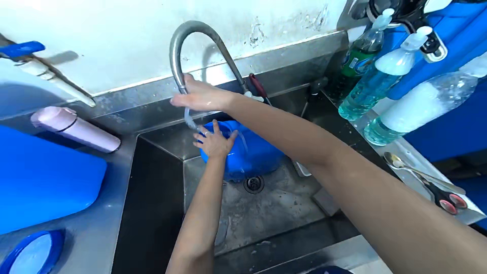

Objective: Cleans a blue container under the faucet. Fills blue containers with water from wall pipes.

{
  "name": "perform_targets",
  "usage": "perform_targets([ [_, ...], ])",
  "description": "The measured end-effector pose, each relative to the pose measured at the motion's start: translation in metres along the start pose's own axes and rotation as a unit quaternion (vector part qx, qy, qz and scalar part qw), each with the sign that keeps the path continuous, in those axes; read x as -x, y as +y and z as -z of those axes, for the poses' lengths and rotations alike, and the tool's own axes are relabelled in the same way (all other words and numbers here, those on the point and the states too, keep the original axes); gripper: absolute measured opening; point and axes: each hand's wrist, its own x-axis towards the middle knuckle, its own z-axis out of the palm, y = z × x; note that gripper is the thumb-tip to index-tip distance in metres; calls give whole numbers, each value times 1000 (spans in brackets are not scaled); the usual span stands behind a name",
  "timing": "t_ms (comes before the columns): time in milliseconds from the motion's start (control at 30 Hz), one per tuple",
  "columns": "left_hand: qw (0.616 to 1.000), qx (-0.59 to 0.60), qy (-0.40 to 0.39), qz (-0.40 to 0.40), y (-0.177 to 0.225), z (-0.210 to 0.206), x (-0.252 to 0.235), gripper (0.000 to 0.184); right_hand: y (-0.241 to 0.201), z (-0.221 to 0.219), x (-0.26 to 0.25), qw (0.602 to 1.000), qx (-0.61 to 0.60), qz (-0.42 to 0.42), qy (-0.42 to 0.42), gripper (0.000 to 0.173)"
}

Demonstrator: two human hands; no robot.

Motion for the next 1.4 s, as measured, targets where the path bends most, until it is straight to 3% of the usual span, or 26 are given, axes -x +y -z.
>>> perform_targets([
  [67, 998, 59, -4, -28, -3, 7, -4, 72, 34, 20, 12, 998, 19, -17, 63, 54],
  [167, 953, 297, 11, -54, -1, 28, -6, 46, 125, 41, 17, 957, 55, -213, 189, 66],
  [233, 864, 503, -15, 0, 9, 42, -6, 39, 190, 41, 10, 944, -42, -276, 174, 83],
  [267, 816, 576, -32, 27, 12, 51, -3, 37, 210, 42, 9, 945, -84, -275, 154, 80],
  [300, 791, 609, -39, 37, 9, 59, 0, 35, 222, 50, 8, 951, -87, -267, 130, 77],
  [333, 799, 600, -35, 31, 1, 65, 5, 32, 229, 62, 6, 960, -43, -254, 107, 75],
  [367, 831, 555, -28, 12, -14, 70, 12, 29, 233, 77, 3, 966, 35, -238, 92, 75],
  [467, 940, 334, -21, -66, -86, 67, 45, 27, 189, 87, 8, 925, 283, -250, 43, 75],
  [500, 961, 265, -21, -82, -116, 60, 61, 27, 158, 68, 14, 921, 305, -237, 46, 72],
  [567, 985, 153, -16, -79, -185, 34, 95, 31, 108, 17, 16, 951, 261, -142, 84, 57],
  [667, 998, 60, -10, 4, -293, -2, 159, 44, 79, -66, -5, 998, -38, -14, 57, 19],
  [733, 995, 41, 65, 64, -356, -12, 209, 68, 67, -128, -13, 976, -215, -18, 34, 22],
  [767, 988, 37, 110, 98, -380, -16, 231, 84, 65, -166, -14, 973, -227, -33, 21, 27],
  [833, 974, 15, 148, 171, -409, -23, 252, 114, 77, -261, -4, 979, -177, -72, -77, 39],
  [867, 972, 9, 147, 184, -413, -24, 252, 120, 92, -314, 3, 975, -139, -93, -144, 40],
  [900, 974, 8, 142, 175, -411, -25, 246, 119, 115, -366, 10, 968, -70, -102, -217, 40],
  [967, 982, -20, 168, 80, -408, -28, 214, 106, 166, -446, 27, 920, 96, -114, -362, 45],
  [1033, 987, -17, 158, -5, -399, -18, 157, 92, 216, -489, 52, 865, 188, -166, -435, 49],
  [1067, 995, -3, 99, -11, -389, -4, 122, 90, 235, -497, 64, 855, 206, -185, -439, 43],
  [1133, 999, -6, -42, 7, -364, 23, 47, 96, 256, -495, 75, 855, 203, -165, -447, 37],
  [1200, 994, -33, -104, -23, -344, 33, -16, 101, 237, -460, 71, 893, 153, -138, -399, 34],
  [1267, 990, -43, -114, -67, -332, 34, -60, 85, 177, -393, 67, 934, 91, -154, -308, 31],
  [1333, 988, -50, -108, -101, -329, 35, -87, 71, 110, -317, 78, 977, 100, -65, -174, 26],
  [1400, 988, -25, -97, -119, -329, 39, -95, 66, 51, -236, 92, 982, 171, 46, -70, 21],
])
